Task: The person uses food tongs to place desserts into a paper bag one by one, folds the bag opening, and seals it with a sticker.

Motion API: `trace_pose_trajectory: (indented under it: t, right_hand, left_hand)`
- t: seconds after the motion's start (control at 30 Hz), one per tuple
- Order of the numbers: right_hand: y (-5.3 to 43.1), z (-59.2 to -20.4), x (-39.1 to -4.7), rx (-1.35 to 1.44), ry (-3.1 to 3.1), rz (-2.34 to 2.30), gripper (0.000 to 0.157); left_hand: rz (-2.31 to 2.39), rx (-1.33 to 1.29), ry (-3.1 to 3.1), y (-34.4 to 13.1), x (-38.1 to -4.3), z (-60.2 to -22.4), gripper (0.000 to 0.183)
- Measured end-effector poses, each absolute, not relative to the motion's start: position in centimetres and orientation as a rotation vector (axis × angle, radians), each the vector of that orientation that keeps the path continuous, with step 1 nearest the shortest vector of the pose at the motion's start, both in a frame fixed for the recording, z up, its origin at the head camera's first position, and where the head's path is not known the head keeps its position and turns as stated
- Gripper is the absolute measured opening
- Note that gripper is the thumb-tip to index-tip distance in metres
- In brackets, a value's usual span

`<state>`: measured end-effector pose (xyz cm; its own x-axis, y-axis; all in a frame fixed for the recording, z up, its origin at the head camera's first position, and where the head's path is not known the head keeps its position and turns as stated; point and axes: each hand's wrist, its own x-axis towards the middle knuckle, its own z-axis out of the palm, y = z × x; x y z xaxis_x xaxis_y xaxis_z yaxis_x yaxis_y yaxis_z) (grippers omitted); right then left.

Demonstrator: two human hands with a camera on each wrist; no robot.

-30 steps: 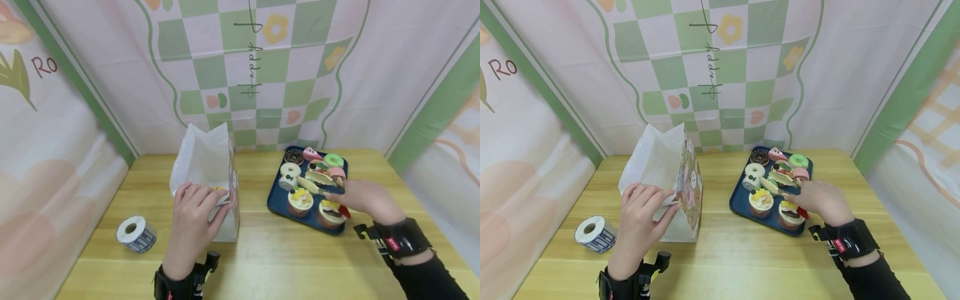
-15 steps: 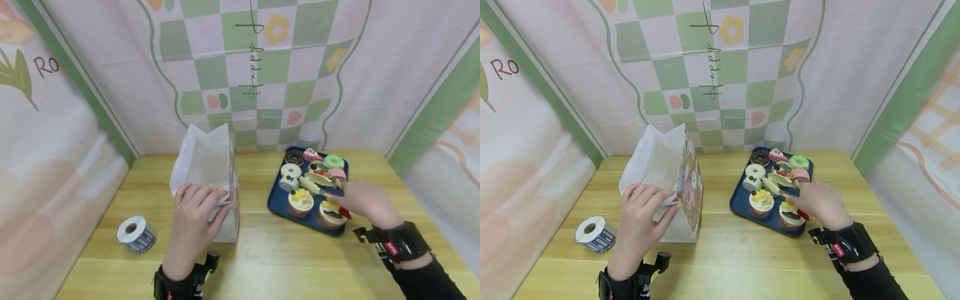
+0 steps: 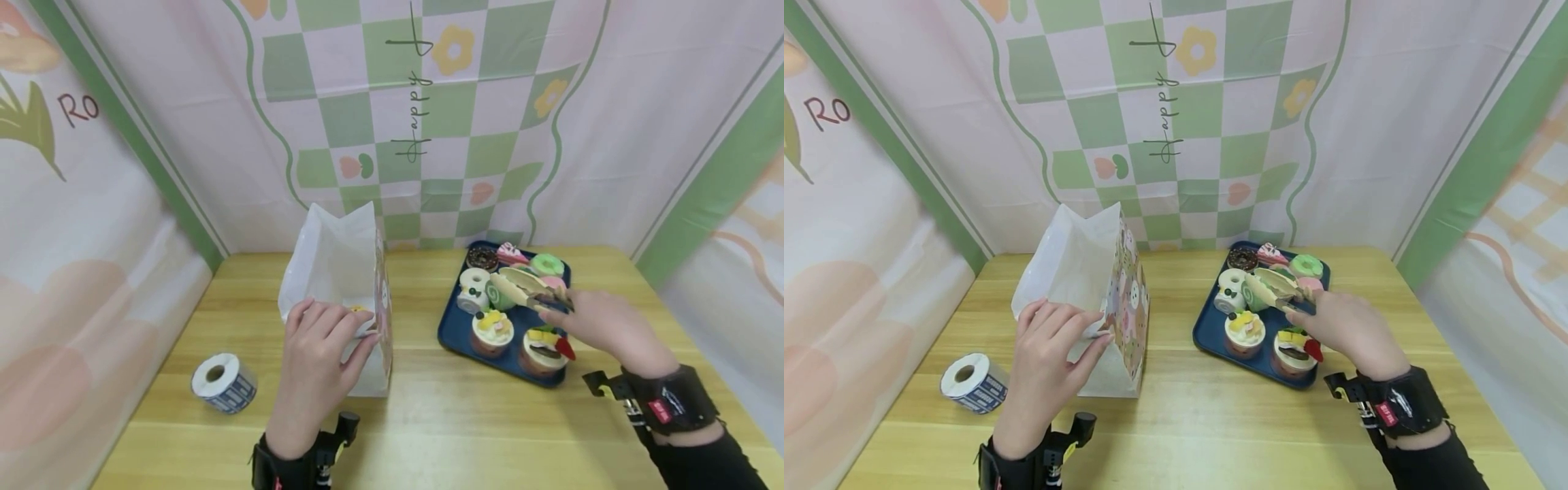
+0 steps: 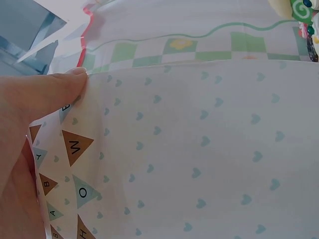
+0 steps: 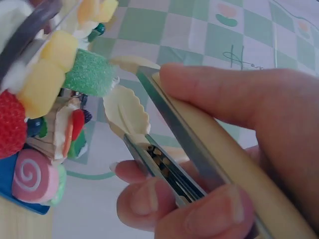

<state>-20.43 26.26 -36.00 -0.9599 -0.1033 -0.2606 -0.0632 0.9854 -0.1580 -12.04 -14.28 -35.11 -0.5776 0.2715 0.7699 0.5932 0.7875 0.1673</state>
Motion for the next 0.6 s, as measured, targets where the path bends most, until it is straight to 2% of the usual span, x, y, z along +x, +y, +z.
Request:
trace_pose_trajectory:
  t: [0.27,0.6]
  right_hand:
    - [26.3,-35.6,-20.2,-0.127,2.914,-0.194,0.115]
    - [26.0,-34.5,-20.0,-0.178,2.953,-0.228,0.102]
  left_hand:
    - [-0.532,-0.636,-2.202,-14.3,-12.0,-35.2,0.024]
    - [-0.528,-0.63,-2.21,-14.3,-11.9,-35.1,0.024]
